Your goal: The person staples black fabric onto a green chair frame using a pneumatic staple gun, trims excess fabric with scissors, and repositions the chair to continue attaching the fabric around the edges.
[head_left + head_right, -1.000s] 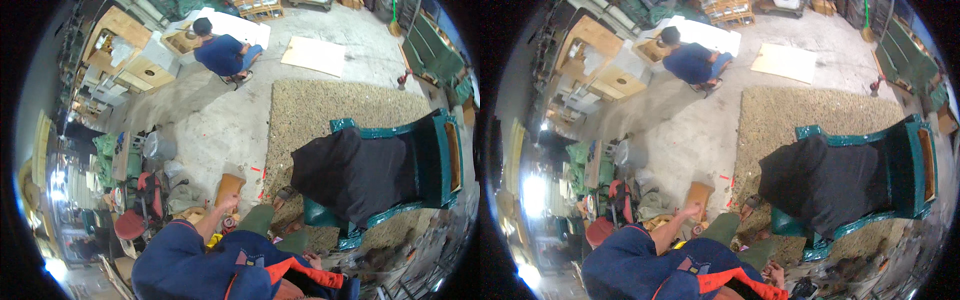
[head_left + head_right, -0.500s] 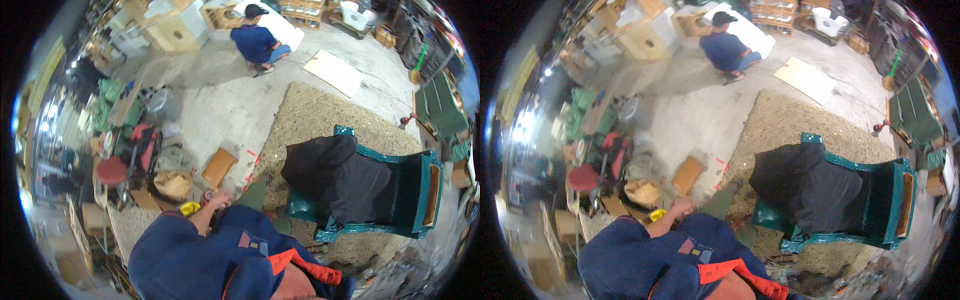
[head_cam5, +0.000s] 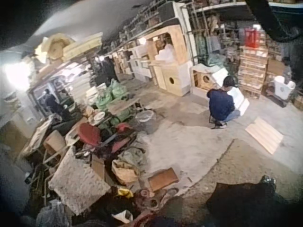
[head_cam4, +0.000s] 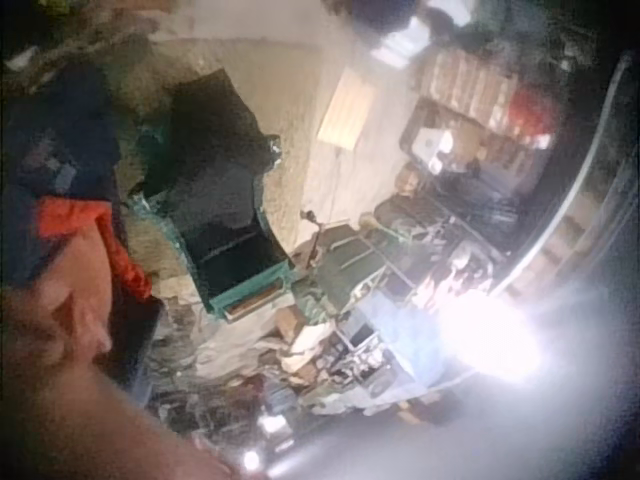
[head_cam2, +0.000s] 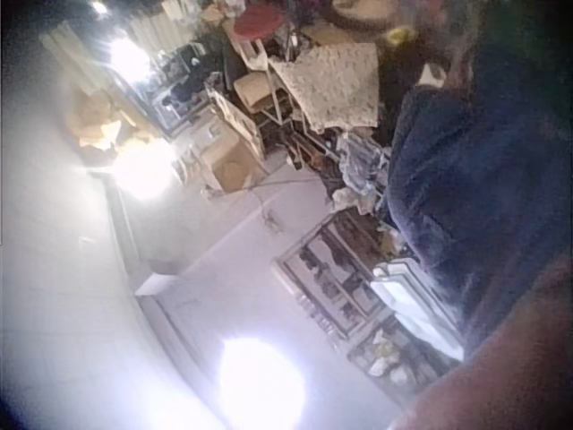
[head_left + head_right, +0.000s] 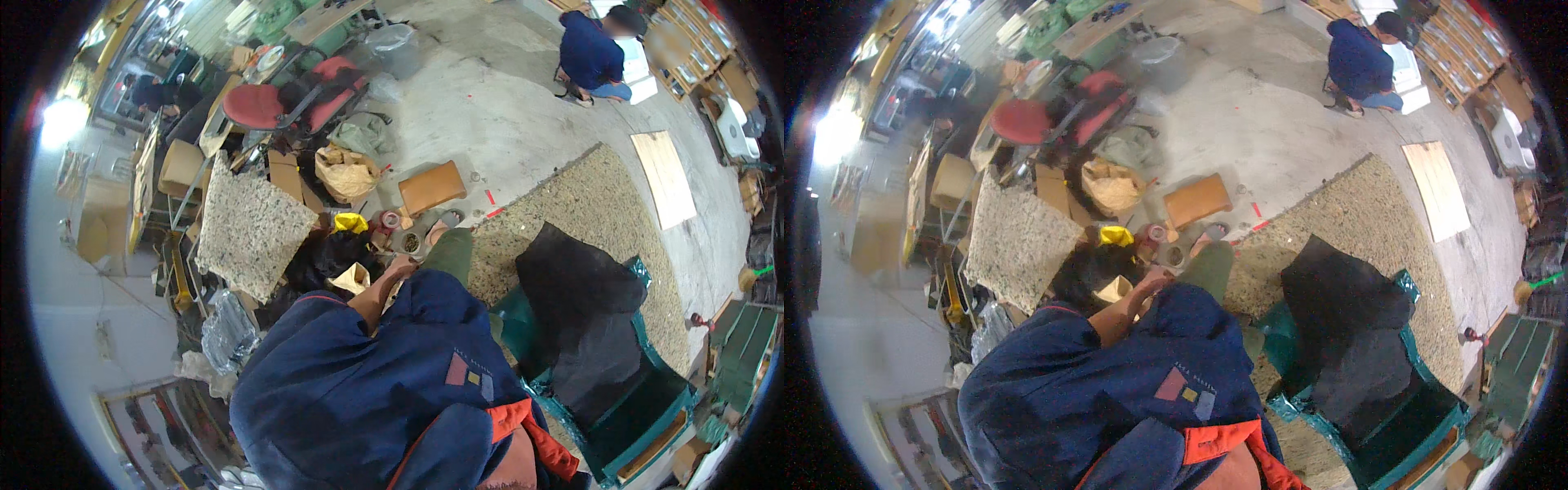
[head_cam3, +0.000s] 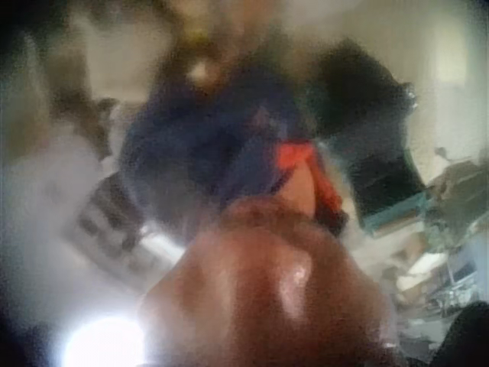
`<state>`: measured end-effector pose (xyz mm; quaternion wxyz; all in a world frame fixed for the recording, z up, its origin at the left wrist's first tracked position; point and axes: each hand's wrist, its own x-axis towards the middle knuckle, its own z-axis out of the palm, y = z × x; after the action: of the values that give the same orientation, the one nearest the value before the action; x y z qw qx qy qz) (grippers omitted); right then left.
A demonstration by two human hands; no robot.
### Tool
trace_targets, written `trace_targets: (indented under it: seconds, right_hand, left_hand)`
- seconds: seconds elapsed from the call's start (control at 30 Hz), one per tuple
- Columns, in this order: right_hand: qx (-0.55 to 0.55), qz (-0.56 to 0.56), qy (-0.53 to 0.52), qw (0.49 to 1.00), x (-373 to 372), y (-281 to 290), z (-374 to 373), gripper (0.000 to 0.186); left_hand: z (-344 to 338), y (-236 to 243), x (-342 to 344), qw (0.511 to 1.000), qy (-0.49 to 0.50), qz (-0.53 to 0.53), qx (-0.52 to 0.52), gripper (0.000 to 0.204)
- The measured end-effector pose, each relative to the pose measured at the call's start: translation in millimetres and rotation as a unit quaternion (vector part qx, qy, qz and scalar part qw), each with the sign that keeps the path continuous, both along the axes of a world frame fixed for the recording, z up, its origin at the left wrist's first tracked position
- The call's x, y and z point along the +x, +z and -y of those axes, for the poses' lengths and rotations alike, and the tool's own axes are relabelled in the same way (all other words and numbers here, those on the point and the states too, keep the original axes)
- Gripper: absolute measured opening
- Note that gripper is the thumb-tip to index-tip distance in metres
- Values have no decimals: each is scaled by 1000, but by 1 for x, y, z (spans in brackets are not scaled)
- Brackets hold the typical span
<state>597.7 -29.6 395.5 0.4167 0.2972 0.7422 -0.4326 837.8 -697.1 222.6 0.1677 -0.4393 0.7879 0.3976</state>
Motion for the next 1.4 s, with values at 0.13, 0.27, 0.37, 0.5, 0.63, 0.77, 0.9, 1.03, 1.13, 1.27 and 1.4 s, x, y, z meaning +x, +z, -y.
trace_targets:
  seconds: [0.13, 0.27, 0.37, 0.5, 0.63, 0.77, 0.9, 1.03, 1.13, 1.27, 1.4]
  right_hand:
    - [-2, 3, 48, 999, -37, 3, 34, 37]
    - [-2, 4, 89, 996, -65, 7, 83, 36]
    - [3, 9, 108, 994, -79, 13, 131, 36]
    - [18, 21, 121, 992, -92, 25, 205, 36]
    - [31, 34, 132, 990, -101, 45, 272, 35]
    - [41, 34, 133, 990, -110, 63, 325, 35]
    - [37, 34, 129, 990, -125, 61, 376, 35]
    - [47, 36, 133, 989, -136, 60, 409, 35]
    - [50, 33, 135, 989, -141, 68, 424, 35]
    - [44, 26, 125, 991, -138, 78, 429, 34]
    - [31, 14, 86, 996, -110, 75, 411, 34]
  left_hand:
    - [8, 28, 12, 975, 173, 74, 116, 39]
    - [46, 34, 27, 984, 120, 96, 94, 32]
    - [94, 17, 40, 963, -235, 111, -70, 30]
    - [153, -7, 42, 979, 138, 90, 118, 23]
    - [213, -5, 12, 883, 373, -118, 259, 13]
    - [265, 20, -54, 871, 437, -35, 220, 30]
    - [317, 47, -96, 867, 405, -141, 252, 31]
    - [347, 31, -113, 878, 376, -109, 275, 13]
    - [364, 6, -112, 888, 347, -53, 298, 16]
    - [383, -7, -107, 939, 231, -101, 233, 17]
    - [395, 4, -135, 907, 303, -69, 283, 11]
